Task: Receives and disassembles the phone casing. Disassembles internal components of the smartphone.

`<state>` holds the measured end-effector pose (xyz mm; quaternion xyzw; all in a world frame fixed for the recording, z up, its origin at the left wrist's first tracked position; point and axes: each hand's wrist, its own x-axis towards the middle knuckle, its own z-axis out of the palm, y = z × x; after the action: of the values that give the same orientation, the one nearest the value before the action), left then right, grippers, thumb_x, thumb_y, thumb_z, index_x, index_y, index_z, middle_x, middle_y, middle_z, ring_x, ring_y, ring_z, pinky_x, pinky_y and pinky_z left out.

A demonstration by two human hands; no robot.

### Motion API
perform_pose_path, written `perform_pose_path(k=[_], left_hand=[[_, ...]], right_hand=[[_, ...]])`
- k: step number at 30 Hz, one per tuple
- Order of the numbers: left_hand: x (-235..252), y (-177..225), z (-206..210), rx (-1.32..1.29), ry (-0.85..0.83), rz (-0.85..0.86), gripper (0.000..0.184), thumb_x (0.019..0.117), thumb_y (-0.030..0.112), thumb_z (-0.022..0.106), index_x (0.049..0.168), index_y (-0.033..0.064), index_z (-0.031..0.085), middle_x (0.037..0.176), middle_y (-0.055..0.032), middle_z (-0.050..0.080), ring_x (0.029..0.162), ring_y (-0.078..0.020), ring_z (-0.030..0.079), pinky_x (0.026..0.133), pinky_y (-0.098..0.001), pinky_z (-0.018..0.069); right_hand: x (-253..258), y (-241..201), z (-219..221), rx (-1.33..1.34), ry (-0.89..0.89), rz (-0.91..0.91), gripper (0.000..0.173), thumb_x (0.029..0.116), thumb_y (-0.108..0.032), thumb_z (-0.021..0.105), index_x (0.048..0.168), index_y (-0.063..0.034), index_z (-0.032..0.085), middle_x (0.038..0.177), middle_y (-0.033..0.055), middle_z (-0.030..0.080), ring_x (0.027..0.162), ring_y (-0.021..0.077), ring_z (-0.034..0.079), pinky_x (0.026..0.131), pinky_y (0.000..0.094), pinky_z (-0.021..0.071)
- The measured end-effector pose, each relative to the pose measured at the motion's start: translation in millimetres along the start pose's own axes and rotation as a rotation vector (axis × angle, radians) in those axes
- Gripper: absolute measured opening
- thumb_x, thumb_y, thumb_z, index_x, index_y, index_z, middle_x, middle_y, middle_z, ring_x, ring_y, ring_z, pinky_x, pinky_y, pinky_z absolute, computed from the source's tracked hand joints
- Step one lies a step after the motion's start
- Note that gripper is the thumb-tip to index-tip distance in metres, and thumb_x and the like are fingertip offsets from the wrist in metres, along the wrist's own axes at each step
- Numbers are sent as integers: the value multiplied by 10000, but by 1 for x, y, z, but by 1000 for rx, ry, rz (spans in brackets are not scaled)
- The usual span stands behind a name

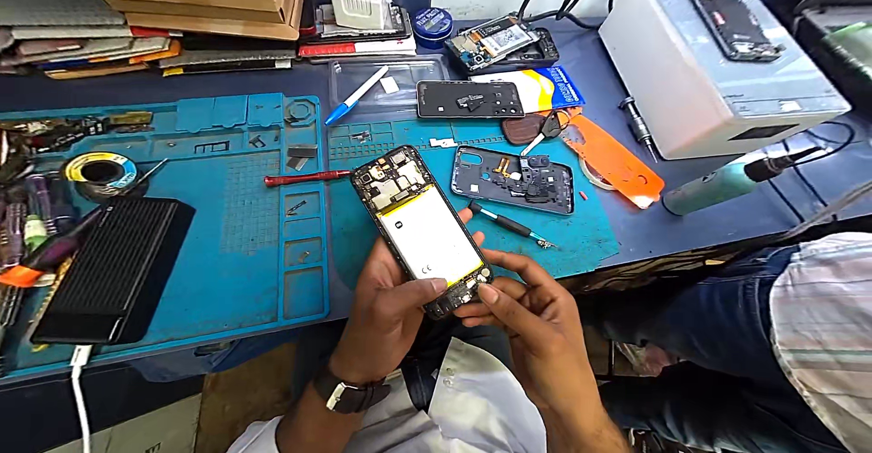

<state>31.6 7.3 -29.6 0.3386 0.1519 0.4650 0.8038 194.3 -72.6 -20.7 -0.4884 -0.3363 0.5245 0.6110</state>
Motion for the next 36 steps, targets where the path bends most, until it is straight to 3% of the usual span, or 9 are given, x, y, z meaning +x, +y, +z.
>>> perform_pose_path(k=[6, 11, 18, 22, 26, 31, 36], left_hand=[[2, -1, -4, 123, -22, -18, 812, 896, -103, 570, 1573, 157, 204, 1518, -239, 475, 1319, -438, 556, 1005, -536, 556], [0, -1, -5, 229, -55, -13, 855, 863, -156, 610, 1567, 154, 235, 1458, -236, 523, 1293, -428, 576, 1007, -512, 565], [6, 12, -10, 336, -41, -63, 864, 853, -159, 584, 1565, 188, 239, 1445, -185, 552, 1243, -374, 621, 961, -479, 594], [9, 14, -22, 273, -111, -76, 892, 840, -170, 556, 1581, 183, 208, 1479, -222, 514, 1276, -426, 592, 988, -536, 572], [8, 11, -25, 279, -188, -49, 904, 846, -197, 541, 1588, 175, 183, 1476, -237, 506, 1290, -445, 578, 1008, -551, 562], [7, 10, -24, 329, -204, -34, 891, 859, -189, 552, 1587, 176, 189, 1471, -219, 520, 1283, -419, 594, 1005, -513, 573], [4, 10, -23, 410, -194, -32, 888, 859, -176, 559, 1586, 179, 193, 1395, -156, 586, 1206, -304, 658, 965, -420, 599]], right_hand=[[0, 13, 10, 65, 147, -70, 343, 932, -3, 663, 1275, 13, 649, 840, 233, 724, 723, 283, 761, 699, 395, 664], [0, 23, 22, 119, 240, -121, 334, 910, 57, 645, 1243, 34, 643, 807, 237, 731, 707, 277, 767, 683, 381, 663], [1, 15, 13, -22, 95, -14, 307, 966, 6, 629, 1270, 7, 587, 893, 257, 739, 772, 327, 771, 724, 400, 664], [5, 11, -7, -343, 121, -191, 174, 944, -100, 705, 1106, -46, 732, 796, 121, 726, 681, 228, 727, 627, 345, 648], [15, -5, -21, -582, 202, -379, 132, 914, -184, 743, 1031, -124, 743, 759, -7, 695, 614, 116, 651, 540, 254, 572], [28, -24, -14, -648, 196, -506, 98, 903, -167, 753, 987, -118, 739, 773, -37, 677, 613, 75, 613, 519, 207, 525], [44, -28, -6, -706, 138, -569, 90, 900, -162, 755, 969, -106, 741, 771, -55, 639, 605, 42, 568, 516, 178, 493]])
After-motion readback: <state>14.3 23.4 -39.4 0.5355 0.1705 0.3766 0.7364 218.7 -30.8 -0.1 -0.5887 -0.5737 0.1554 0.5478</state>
